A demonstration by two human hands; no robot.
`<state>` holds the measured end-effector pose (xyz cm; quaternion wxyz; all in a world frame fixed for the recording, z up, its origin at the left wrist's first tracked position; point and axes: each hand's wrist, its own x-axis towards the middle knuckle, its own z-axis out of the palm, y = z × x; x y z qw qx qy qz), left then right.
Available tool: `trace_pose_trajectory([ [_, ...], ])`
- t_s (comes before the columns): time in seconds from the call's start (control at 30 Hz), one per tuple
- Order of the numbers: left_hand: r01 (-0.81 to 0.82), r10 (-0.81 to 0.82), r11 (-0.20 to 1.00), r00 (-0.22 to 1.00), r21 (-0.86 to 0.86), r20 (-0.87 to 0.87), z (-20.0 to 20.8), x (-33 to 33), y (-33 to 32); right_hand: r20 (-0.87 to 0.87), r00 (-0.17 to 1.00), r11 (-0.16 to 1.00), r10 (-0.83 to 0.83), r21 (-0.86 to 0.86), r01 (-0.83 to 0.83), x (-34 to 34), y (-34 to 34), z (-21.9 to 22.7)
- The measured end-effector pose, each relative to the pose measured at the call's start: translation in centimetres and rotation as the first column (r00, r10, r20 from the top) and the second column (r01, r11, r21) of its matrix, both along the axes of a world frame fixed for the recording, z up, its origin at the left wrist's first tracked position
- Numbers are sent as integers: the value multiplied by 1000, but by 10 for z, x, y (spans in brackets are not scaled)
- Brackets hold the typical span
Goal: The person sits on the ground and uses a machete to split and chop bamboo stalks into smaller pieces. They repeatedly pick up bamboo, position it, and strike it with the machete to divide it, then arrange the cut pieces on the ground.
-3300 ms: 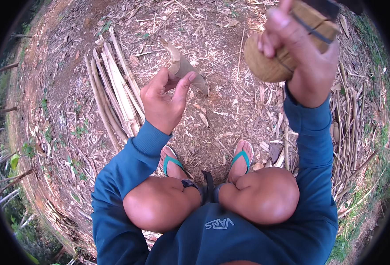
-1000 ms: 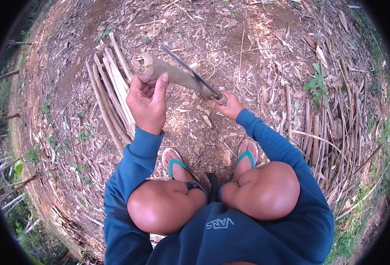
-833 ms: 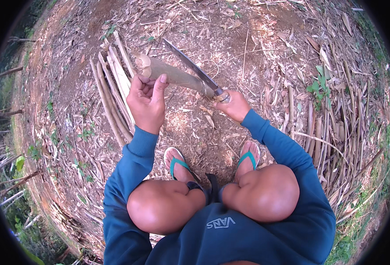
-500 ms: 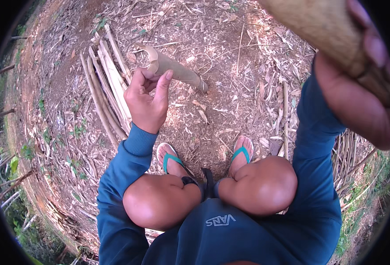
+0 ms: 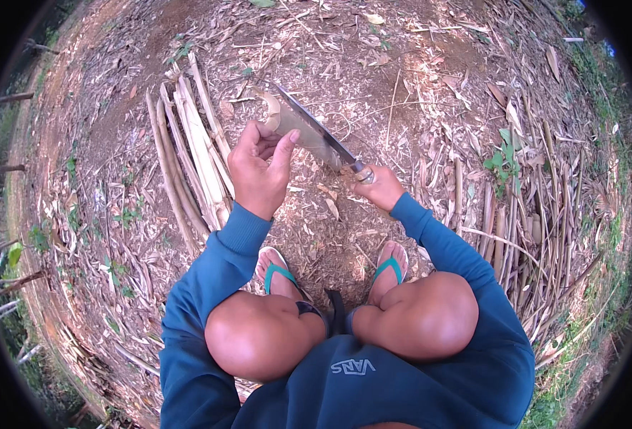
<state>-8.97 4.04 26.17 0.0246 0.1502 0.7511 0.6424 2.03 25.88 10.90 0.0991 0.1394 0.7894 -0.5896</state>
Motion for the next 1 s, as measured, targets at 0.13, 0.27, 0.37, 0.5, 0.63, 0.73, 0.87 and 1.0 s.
trace_pose_trajectory([
  [0.13,7,-6,1000,998,7,-65,-4,0,1,-114,982,949,-149,-295,110,-31,8,141],
  [0.27,9,-10,1000,995,-11,-95,-7,-6,7,-830,527,954,-186,-282,-107,-66,49,300],
  [0.37,-22,20,999,997,-41,-70,-9,-10,3,-876,355,839,-328,-443,-317,-73,36,263],
  [0.5,-114,103,990,986,-86,-129,-6,-15,14,149,980,960,135,226,-166,-13,12,22],
  [0.63,-92,96,988,995,123,-25,-9,-14,3,58,998,979,39,200,-50,-10,-3,-6],
  [0.73,-17,18,1000,994,8,-104,-10,-10,11,-194,980,996,-39,70,54,3,1,-65],
  [0.87,-74,71,992,997,104,26,-14,-20,-15,204,979,907,-5,-412,90,-4,-7,11],
  [1.0,-35,37,997,999,72,-16,-4,4,-13,1,974,890,-225,-406,206,28,19,58],
])
